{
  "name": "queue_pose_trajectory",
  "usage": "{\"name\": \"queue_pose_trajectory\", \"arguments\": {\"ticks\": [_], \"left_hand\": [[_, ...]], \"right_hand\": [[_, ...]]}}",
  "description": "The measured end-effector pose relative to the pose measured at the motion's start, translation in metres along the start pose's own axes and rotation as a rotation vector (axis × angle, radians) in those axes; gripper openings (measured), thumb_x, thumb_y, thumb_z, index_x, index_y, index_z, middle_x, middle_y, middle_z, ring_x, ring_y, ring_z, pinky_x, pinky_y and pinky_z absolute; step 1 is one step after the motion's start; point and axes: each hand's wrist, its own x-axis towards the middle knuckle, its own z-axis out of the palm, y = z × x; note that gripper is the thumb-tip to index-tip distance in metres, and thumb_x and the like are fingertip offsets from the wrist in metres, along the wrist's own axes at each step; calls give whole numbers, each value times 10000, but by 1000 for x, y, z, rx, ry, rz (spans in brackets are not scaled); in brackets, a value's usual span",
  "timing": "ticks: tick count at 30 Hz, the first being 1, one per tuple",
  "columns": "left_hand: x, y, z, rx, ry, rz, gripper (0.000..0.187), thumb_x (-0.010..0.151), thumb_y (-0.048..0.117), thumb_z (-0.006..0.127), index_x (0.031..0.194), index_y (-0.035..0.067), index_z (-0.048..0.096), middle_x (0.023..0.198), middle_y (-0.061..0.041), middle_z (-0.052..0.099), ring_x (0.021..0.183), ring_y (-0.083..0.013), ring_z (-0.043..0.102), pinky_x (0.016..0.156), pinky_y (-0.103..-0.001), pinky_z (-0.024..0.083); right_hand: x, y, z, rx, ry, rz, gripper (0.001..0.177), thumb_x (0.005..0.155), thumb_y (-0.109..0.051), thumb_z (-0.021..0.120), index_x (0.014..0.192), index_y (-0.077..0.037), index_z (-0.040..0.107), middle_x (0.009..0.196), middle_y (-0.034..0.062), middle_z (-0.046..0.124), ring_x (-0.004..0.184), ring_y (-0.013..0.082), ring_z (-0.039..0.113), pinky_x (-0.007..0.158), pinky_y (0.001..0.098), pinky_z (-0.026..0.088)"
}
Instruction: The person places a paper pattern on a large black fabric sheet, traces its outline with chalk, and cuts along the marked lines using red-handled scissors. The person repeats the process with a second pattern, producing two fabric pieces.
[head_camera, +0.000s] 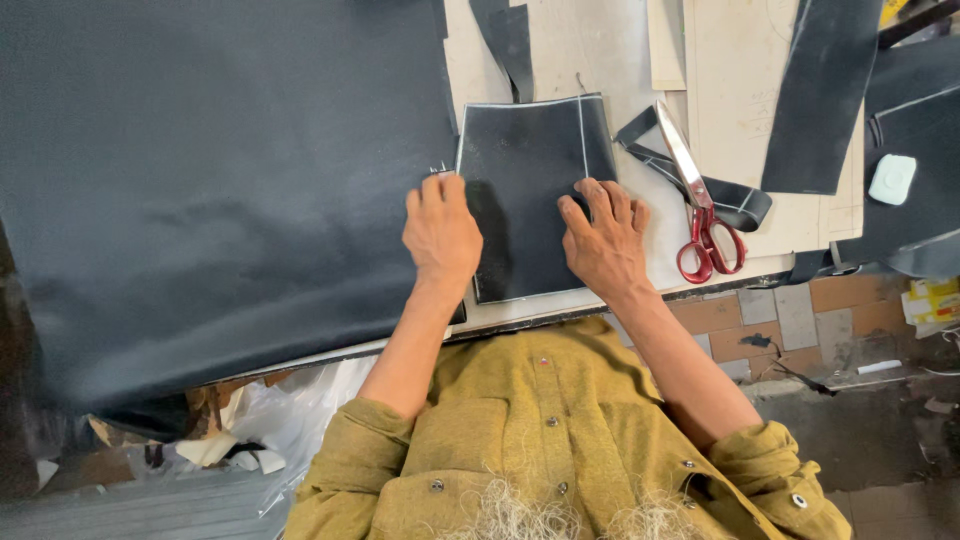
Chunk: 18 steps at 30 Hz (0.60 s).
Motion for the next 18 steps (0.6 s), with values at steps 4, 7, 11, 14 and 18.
{"name": "queue_pose_trajectory", "arguments": {"ticks": [4, 7, 11, 14, 18], "left_hand": [[25, 34, 16, -110, 62, 478, 444, 837, 36, 691, 1270, 106, 626, 1423, -42, 532, 1306, -271, 529, 1043, -418, 495], [63, 45, 30, -137, -2, 696, 518, 821, 260, 719, 1313, 136, 618, 1386, -50, 539, 1260, -290, 517, 1017, -495, 444], [111, 25, 13, 225, -409, 427, 525, 997, 445, 657, 1451, 206, 551, 1499, -69, 492, 1360, -347, 455, 1073, -554, 380], [137, 8, -12, 536, -135, 128, 539, 924, 392, 643, 1408, 168, 562, 1483, -161, 418, 1403, -522, 295, 1039, -646, 312], [88, 29, -9, 363, 126, 206, 596, 901, 182, 624, 1475, 38, 553, 1670, -185, 300, 1525, -499, 240, 1210, -630, 275]], "right_hand": [[-1, 0, 1, 1, -14, 21, 452, 783, -110, 756, 1213, -188, 640, 1362, 39, 518, 1296, 278, 463, 991, 509, 332], [0, 2, -1, 8, -20, 36, 442, 791, -125, 749, 1213, -190, 636, 1355, 37, 512, 1297, 281, 461, 992, 521, 324], [1, 4, 0, 21, -30, 53, 439, 782, -125, 731, 1202, -213, 638, 1343, 18, 512, 1288, 275, 461, 991, 523, 318], [1, 6, 0, 40, -36, 69, 439, 795, -120, 725, 1215, -217, 637, 1347, 17, 508, 1291, 268, 456, 991, 523, 315], [1, 9, -3, 65, -48, 73, 445, 796, -120, 723, 1222, -214, 636, 1361, 16, 508, 1292, 262, 452, 989, 526, 311]]}}
